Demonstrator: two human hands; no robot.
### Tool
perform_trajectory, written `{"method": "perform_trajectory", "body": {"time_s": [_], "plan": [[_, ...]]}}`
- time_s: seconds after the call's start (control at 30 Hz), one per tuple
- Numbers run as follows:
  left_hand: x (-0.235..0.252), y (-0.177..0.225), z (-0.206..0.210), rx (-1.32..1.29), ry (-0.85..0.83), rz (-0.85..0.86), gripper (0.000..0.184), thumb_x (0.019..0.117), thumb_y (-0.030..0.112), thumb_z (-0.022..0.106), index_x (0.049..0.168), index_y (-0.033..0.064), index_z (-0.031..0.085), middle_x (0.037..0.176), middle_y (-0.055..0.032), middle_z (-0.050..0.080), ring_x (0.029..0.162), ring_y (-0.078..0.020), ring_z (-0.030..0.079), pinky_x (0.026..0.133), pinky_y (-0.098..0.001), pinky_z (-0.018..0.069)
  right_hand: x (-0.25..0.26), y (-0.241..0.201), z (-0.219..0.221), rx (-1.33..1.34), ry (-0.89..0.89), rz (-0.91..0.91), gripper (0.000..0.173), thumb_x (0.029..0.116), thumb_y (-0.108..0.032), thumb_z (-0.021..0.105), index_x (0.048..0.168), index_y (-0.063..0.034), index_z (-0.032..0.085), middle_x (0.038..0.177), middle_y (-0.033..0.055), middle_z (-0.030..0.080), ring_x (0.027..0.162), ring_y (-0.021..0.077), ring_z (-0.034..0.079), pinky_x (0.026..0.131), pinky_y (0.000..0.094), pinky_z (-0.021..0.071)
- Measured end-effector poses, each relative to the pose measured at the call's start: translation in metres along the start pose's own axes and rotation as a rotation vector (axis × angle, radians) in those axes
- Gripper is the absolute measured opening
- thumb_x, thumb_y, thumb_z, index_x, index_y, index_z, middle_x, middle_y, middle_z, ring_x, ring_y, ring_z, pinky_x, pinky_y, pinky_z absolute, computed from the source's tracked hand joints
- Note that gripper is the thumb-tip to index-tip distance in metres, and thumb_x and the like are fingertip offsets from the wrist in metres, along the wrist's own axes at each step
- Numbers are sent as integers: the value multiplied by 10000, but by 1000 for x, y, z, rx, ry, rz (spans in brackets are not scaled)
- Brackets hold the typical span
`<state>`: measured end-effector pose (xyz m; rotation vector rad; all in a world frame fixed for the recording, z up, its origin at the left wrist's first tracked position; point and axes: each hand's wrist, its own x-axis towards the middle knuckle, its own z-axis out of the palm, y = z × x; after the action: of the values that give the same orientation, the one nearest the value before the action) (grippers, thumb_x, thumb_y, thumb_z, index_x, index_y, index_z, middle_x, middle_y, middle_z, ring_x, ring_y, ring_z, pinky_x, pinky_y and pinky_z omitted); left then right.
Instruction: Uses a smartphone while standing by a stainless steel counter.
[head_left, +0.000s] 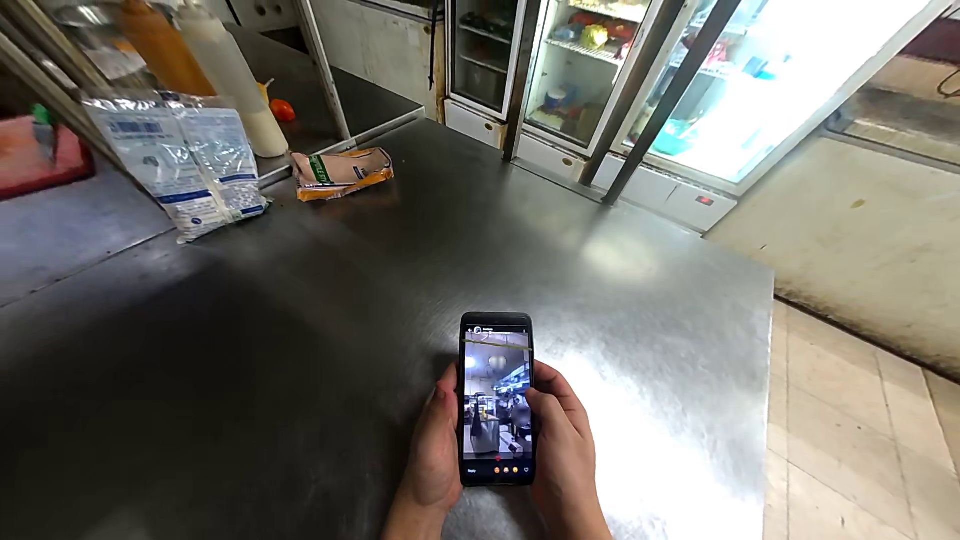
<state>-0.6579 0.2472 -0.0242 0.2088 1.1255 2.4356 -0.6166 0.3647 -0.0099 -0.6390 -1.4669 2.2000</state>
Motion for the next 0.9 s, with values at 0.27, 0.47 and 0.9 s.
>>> {"method": "perform_trajectory", "body": {"time_s": [0.27, 0.47, 0.9], "plan": [[0, -2, 0, 0, -3, 41, 1092, 834, 772, 569, 1488, -59, 300, 1296, -169, 635, 1185, -240, 645, 1012, -430, 543, 1, 3, -1, 8, -19, -31, 327, 894, -57, 443, 1139, 59, 625, 992, 132, 678, 873, 180, 686, 758, 321, 595], [1, -3, -1, -30, -40, 40, 1072, 844, 755, 575, 1492, -54, 302, 1304, -173, 631, 1194, -246, 641, 1023, -437, 535, 1, 2, -1, 8, -13, -31, 333, 887, -58, 444, 1143, 56, 623, 989, 132, 679, 859, 175, 688, 735, 314, 596], [2, -2, -4, -27, -97, 47, 1086, 836, 767, 569, 1491, -61, 314, 1330, -189, 612, 1231, -260, 616, 1056, -449, 507, -1, 2, -1, 36, -10, -33, 345, 950, -118, 373, 1134, 38, 619, 928, 105, 688, 815, 147, 691, 726, 299, 595]]}}
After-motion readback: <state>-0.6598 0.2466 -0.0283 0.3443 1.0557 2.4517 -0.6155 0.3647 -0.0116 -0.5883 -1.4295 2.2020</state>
